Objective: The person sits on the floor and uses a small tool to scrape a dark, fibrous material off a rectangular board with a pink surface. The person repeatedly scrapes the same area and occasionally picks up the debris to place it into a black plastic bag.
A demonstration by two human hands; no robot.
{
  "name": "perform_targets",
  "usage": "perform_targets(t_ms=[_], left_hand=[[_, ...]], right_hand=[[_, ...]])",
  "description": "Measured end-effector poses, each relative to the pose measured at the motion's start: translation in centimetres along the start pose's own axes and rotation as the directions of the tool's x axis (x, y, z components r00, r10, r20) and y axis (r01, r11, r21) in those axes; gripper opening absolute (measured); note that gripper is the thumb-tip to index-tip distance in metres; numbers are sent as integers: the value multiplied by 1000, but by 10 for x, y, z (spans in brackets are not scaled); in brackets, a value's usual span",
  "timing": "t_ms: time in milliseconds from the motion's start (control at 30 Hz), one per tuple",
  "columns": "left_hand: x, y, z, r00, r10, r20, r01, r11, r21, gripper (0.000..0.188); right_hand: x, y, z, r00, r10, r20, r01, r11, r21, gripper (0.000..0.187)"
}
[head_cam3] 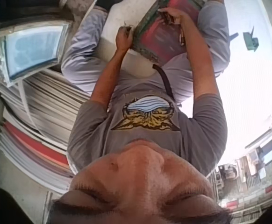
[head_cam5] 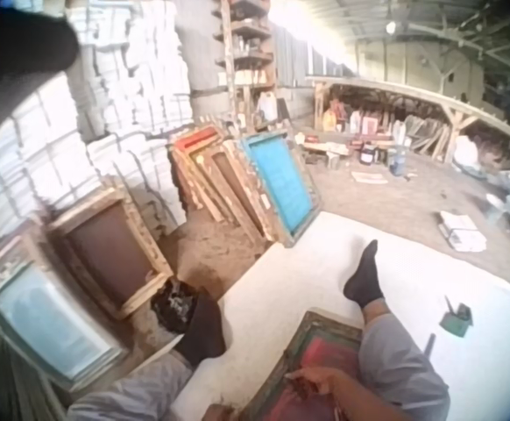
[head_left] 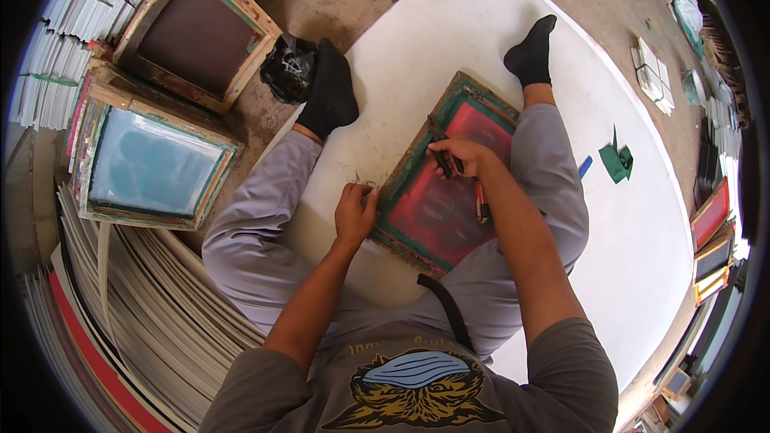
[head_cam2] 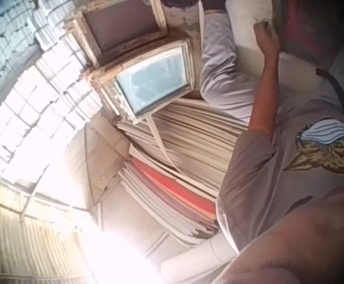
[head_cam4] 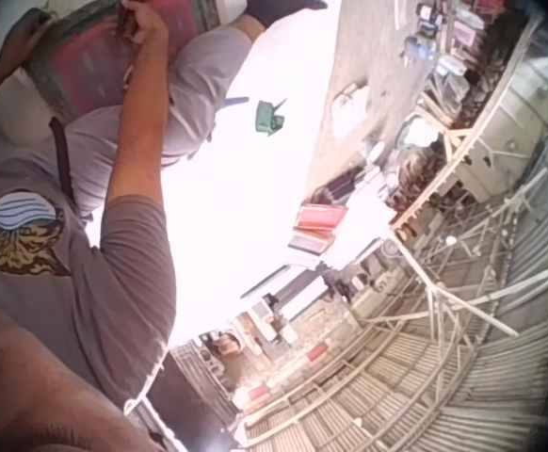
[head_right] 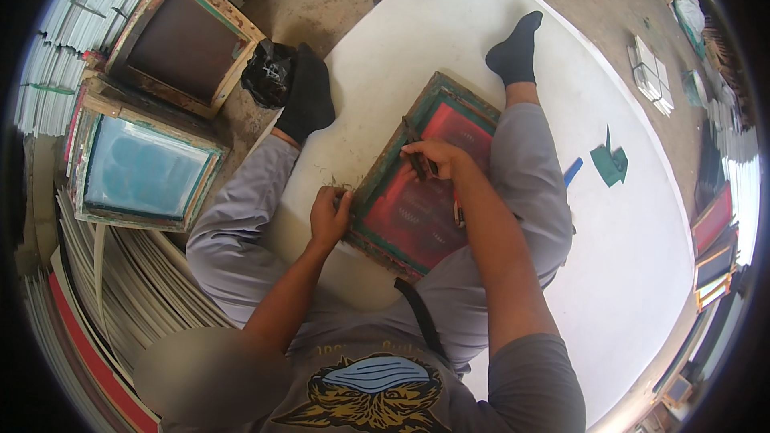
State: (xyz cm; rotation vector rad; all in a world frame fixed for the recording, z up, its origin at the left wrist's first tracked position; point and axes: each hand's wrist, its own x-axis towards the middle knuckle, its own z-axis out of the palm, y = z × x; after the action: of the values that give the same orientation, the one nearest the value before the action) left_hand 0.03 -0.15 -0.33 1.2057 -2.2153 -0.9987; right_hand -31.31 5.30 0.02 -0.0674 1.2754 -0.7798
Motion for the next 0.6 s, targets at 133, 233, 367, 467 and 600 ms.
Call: perform_targets(t_ms=[133,233,367,467,600], left_hand=[[0,3,-1,999,-33,38,32,999,29,24],[0,1,-2,999,-34,42,32,998,48,24],[0,2,-2,999,-17,31,16,999,47,24],[-1,2,-2,1000,-12,22,11,999,33,24],[-2,1,0,999,-26,21,26,1000,17,26]], right_hand=[[6,5,3,994,-6,-105,4,1000,-25,20],[4,5,13,984,-48,-173,39,998,-51,19],[3,7,24,949,-108,-295,82,992,-101,18],[1,6,27,950,-127,-287,103,990,-95,18],[1,8,28,945,-155,-287,131,986,-103,18]])
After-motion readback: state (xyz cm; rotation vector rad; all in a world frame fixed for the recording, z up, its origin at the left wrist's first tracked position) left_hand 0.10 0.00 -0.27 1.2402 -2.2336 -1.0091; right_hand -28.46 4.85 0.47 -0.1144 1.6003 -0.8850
